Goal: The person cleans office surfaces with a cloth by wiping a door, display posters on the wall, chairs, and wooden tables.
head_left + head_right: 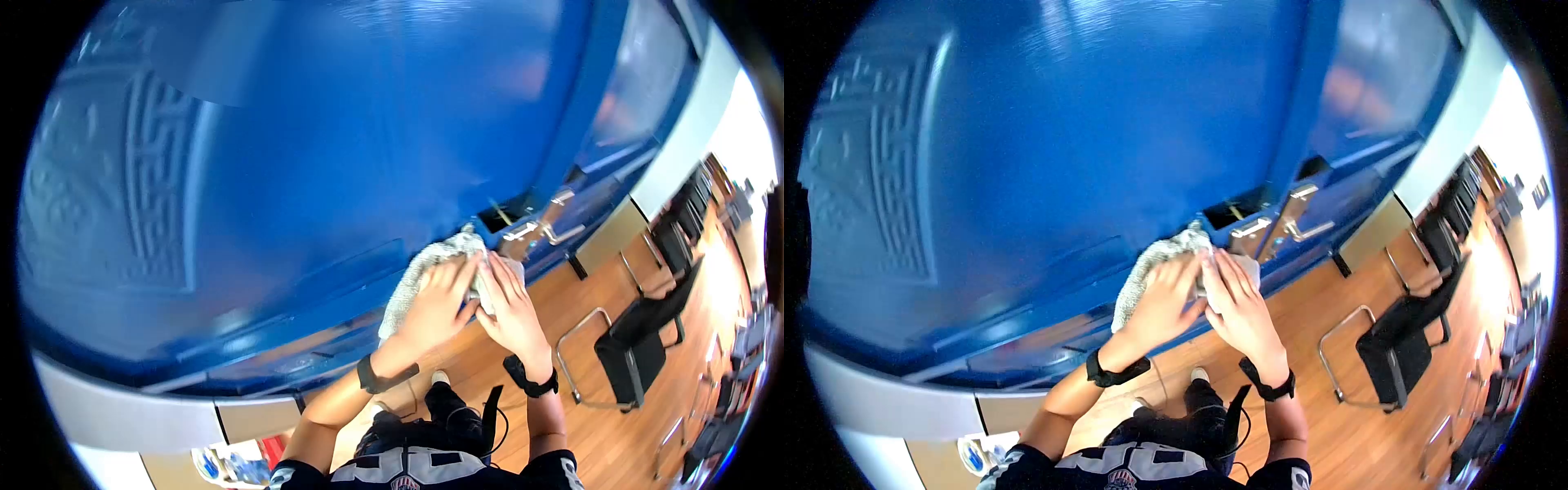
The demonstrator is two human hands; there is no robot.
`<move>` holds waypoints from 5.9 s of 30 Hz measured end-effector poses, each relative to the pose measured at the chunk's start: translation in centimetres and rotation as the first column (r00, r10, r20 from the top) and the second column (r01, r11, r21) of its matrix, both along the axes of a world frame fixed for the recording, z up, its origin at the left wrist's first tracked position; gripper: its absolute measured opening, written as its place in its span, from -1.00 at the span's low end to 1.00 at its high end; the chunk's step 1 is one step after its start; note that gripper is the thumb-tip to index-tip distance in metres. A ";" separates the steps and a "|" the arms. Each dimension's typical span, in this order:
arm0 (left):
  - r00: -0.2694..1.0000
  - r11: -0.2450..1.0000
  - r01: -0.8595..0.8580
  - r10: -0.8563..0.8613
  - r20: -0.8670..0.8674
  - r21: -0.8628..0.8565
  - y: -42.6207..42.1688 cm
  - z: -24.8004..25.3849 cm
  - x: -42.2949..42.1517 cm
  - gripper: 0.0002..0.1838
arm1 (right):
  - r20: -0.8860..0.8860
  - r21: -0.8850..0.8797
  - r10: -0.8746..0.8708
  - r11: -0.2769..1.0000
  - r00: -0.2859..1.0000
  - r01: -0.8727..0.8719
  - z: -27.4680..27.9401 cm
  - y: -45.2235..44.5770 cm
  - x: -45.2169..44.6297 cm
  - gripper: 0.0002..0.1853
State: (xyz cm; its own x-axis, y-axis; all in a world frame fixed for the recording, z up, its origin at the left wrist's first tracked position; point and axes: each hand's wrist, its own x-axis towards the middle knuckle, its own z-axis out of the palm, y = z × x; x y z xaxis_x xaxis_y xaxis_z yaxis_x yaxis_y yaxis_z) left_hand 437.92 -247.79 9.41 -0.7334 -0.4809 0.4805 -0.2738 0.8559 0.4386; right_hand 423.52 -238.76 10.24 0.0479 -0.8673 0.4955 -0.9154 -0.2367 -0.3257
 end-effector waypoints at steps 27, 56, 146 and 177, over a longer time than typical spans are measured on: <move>0.387 0.381 -0.882 0.921 0.033 -0.279 3.9 -5.3 55.8 -0.30 | -0.344 -0.203 0.677 0.623 0.650 -0.756 -3.2 -11.8 55.2 -0.49; 0.483 0.531 -0.758 0.847 0.221 -0.379 2.7 -7.8 55.3 -0.24 | -0.192 -0.349 0.456 0.796 0.869 -0.495 -7.2 -8.9 54.8 -0.42; 0.731 0.617 0.681 -0.612 -0.303 0.394 37.4 -13.4 -71.1 -0.24 | 0.702 0.247 -0.712 0.200 -0.033 0.948 -13.4 40.5 -48.3 -0.54; 0.459 0.444 0.887 -0.829 -0.318 0.123 87.1 -17.4 -81.8 -0.67 | 0.414 0.459 -0.902 0.094 -0.119 0.884 -17.8 84.6 -43.4 -0.67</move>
State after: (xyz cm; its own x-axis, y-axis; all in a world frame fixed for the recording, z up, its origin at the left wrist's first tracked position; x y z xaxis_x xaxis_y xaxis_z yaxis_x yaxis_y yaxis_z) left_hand 356.07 -160.74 -8.04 -0.7448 0.2319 0.6257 0.6510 0.4586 0.6049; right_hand 380.07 -154.11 -7.57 -0.9964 0.0838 0.0116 0.0474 0.6669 -0.7437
